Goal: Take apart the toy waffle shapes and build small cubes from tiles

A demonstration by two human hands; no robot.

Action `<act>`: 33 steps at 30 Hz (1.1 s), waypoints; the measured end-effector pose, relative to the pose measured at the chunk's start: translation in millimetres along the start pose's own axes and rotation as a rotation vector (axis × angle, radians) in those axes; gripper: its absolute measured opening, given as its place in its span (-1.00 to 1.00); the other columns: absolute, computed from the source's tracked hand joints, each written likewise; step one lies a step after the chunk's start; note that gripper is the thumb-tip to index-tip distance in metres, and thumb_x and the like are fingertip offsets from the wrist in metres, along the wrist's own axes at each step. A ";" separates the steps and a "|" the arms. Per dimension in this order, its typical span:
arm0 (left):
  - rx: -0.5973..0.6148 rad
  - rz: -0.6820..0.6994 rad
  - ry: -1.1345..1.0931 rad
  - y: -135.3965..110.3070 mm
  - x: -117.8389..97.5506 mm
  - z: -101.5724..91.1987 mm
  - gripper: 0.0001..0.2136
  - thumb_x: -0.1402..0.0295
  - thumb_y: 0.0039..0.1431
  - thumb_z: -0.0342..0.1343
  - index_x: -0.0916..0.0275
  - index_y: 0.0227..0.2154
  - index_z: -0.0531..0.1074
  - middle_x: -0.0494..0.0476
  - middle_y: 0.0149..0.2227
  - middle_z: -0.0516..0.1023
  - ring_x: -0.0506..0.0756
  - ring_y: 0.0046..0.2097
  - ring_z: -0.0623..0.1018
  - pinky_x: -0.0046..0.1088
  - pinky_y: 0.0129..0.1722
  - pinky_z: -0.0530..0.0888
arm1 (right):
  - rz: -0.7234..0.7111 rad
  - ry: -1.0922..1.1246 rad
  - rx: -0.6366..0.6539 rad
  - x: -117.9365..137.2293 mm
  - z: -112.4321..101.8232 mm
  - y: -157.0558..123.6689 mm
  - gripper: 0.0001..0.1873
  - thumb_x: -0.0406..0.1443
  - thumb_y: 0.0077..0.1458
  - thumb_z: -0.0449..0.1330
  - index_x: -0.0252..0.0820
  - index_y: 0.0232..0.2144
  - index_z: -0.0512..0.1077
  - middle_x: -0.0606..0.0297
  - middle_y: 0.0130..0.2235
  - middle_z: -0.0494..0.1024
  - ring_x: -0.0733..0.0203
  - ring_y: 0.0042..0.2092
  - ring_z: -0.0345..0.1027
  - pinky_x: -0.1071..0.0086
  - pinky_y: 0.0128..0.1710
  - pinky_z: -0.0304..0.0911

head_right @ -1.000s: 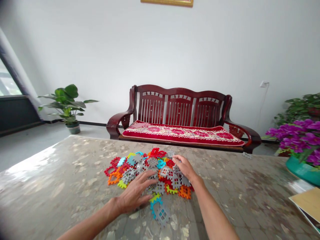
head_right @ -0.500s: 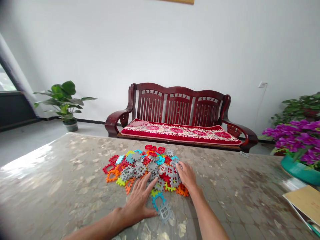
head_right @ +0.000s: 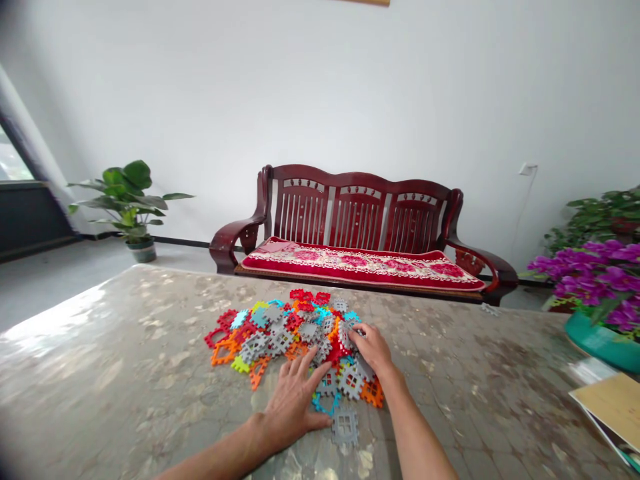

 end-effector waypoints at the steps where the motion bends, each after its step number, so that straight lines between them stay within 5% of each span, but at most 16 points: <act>1: 0.007 0.027 -0.003 0.6 -0.3 -0.4 -0.09 -0.15 -0.23 0.31 -0.15 0.25 0.16 0.22 0.38 0.02 0.40 0.28 0.19 0.08 0.20 0.17 | 0.003 0.028 0.022 0.7 -1.4 0.6 -0.60 -0.04 -0.07 0.14 -0.09 -0.24 0.56 0.21 -0.09 0.58 0.01 -0.01 0.39 0.22 0.03 0.20; 9: 0.019 0.251 -0.011 19.1 -2.1 -1.3 -0.23 -0.09 -0.12 0.29 -0.04 0.19 0.26 0.22 0.19 0.31 0.31 0.11 0.36 -0.10 0.08 0.34 | 0.073 0.397 0.212 25.8 -11.3 -12.2 -0.53 -0.07 -0.15 0.18 -0.16 -0.20 0.55 0.26 -0.21 0.64 0.02 -0.11 0.45 0.21 -0.05 0.28; 13: 0.011 0.338 0.007 28.5 2.6 -0.7 -0.31 -0.17 -0.03 0.16 0.00 0.16 0.29 0.22 0.05 0.42 0.29 0.04 0.42 -0.15 0.02 0.38 | 0.051 0.414 0.325 37.5 -11.0 -16.6 -0.58 -0.10 -0.19 0.22 -0.17 -0.26 0.56 0.28 -0.26 0.63 0.05 -0.15 0.45 0.23 -0.07 0.27; 17: -0.009 0.411 0.030 39.2 4.1 -11.0 -0.43 -0.10 0.11 0.09 0.05 0.13 0.31 0.22 0.13 0.39 0.25 0.07 0.44 -0.23 0.03 0.39 | 0.033 0.408 0.371 41.7 -6.7 -16.5 -0.66 -0.11 -0.19 0.23 -0.20 -0.37 0.53 0.33 -0.39 0.60 0.13 -0.30 0.42 0.30 -0.22 0.28; 27: -0.152 0.352 0.067 65.4 12.7 -38.1 -0.72 0.37 0.23 0.05 0.07 -0.01 0.44 0.16 0.30 0.21 0.23 0.19 0.37 -0.17 0.12 0.35 | -0.007 0.600 0.231 45.7 -19.6 -17.4 -0.49 0.00 -0.10 0.27 -0.19 -0.16 0.51 0.19 -0.15 0.62 0.00 -0.07 0.45 0.17 0.00 0.29; 33: -0.119 0.328 -0.008 25.8 22.0 -43.4 -0.67 0.41 0.17 0.07 0.04 -0.01 0.47 0.15 0.29 0.23 0.23 0.25 0.28 -0.10 0.22 0.25 | -0.216 0.145 0.029 20.4 -34.0 -39.1 -0.37 0.06 -0.09 0.23 -0.11 0.00 0.47 0.11 0.11 0.46 -0.08 0.18 0.25 0.06 0.21 0.08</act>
Point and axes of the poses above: each hand's wrist, its own y-axis towards the middle knuckle, its own z-axis out of the palm, x = y × z, the point moved 1 cm from there along y, towards the middle knuckle
